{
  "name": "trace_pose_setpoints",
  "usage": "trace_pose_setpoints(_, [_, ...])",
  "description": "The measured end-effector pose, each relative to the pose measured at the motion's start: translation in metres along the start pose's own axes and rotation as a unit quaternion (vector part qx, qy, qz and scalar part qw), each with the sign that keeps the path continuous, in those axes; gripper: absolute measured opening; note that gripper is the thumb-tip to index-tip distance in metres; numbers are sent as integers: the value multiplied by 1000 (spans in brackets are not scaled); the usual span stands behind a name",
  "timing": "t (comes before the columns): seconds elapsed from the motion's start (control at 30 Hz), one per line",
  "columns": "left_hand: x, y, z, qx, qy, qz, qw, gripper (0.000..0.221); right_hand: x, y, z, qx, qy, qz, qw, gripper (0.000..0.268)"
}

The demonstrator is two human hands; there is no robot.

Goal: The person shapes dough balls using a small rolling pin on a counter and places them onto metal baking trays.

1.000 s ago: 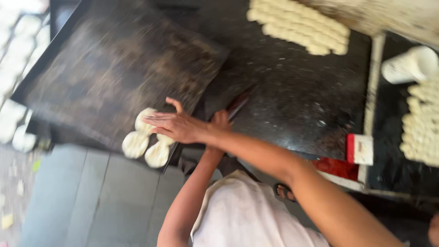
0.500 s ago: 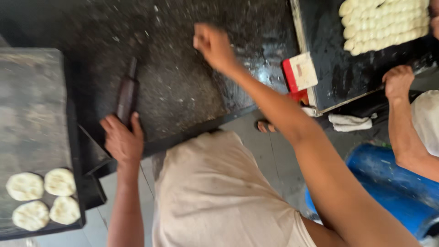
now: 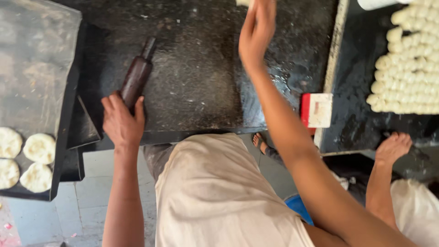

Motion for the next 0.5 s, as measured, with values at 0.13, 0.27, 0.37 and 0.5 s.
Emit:
trace_pose_setpoints(0.13, [0, 7, 6, 10, 19, 1, 1000, 54, 24, 105, 57, -160, 8, 210, 964, 28])
trace_pose_setpoints(0.27, [0, -2, 10, 19, 29, 11, 999, 53, 36, 122, 70, -52, -54, 202, 976, 41])
trace_pose_setpoints(0.37, [1, 6, 9, 19, 31, 11, 999, 54, 69, 105, 73, -75, 78, 279, 954, 40])
trace_pose_setpoints(0.5, [-2, 2, 10, 9, 33, -9, 999, 55, 104, 87, 77, -155, 82, 272, 946, 38])
Point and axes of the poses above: each hand's wrist, its own y-axis away from the middle knuckle, its own x-axis out of the palm, z = x × y, the point moved 5 cm from there along -y, towards the middle knuckle, and after that the axes turned 11 degrees about y, right-handed, at the moved point
